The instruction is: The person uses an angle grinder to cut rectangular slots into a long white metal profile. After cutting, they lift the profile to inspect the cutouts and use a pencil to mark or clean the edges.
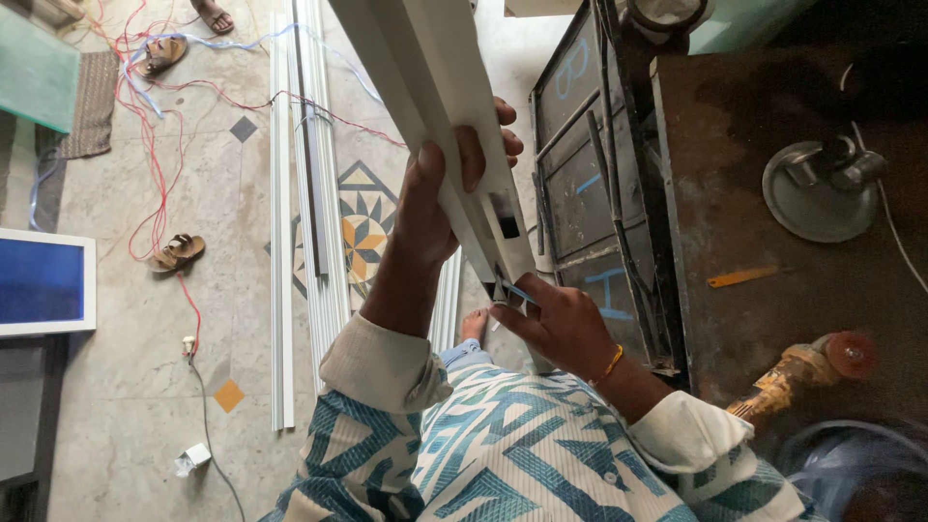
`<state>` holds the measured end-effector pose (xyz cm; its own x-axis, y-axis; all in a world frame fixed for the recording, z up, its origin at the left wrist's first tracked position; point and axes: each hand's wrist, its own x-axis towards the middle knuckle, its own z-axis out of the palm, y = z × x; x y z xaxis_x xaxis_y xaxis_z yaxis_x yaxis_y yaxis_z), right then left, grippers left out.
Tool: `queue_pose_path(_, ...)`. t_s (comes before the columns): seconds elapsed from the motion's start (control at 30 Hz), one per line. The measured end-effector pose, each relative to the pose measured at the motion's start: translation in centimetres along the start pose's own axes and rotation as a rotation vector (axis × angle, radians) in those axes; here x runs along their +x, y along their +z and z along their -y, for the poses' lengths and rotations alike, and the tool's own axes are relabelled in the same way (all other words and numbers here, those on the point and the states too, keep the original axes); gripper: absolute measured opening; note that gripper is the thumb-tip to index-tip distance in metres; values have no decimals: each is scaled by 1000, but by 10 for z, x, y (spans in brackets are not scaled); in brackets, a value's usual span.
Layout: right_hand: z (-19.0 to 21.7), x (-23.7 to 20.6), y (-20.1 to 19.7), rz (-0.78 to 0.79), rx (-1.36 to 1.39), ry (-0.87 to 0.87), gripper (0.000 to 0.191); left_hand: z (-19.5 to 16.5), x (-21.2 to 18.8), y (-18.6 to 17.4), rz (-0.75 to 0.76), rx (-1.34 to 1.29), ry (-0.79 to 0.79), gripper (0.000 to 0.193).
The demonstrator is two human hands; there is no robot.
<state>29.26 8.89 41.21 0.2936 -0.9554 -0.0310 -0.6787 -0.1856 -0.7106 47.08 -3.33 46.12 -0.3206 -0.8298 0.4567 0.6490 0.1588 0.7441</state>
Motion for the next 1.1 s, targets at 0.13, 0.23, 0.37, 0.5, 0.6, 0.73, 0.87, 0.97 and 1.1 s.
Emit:
queue_pose_path(0.13, -3, -1, 1, -101, 65, -5, 42, 0, 8, 4, 35, 30, 17, 58)
queue_pose_path(0.23, -7, -2, 1, -116, 80, -12, 42, 3, 11, 6, 29, 42, 19, 62)
queue_pose_path(0.37, -15, 0, 2, -158, 59, -103, 41, 8, 15, 7, 40, 44, 25, 61)
queue_pose_path(0.5, -25, 4, 1, -155, 10, -173, 43, 16, 22, 6, 34, 47, 15, 56)
queue_pose_path(0.6, -32, 6, 0, -160, -46, -235, 44, 22, 27, 4, 34, 52, 12, 53)
queue_pose_path(0.73, -40, 15, -3, -124, -93, -357, 45, 29, 31, 3, -5, 79, -40, 55)
queue_pose_path(0.87, -43, 20, -12, -72, -145, -437, 47, 30, 31, 8, -13, 110, -94, 55)
queue_pose_path(0.97, -43, 23, -19, -63, -183, -486, 49, 30, 33, 13, -32, 122, -104, 55)
queue_pose_path(1.1, -40, 22, -24, -48, -246, -523, 51, 32, 33, 18, -1, 87, -98, 51)
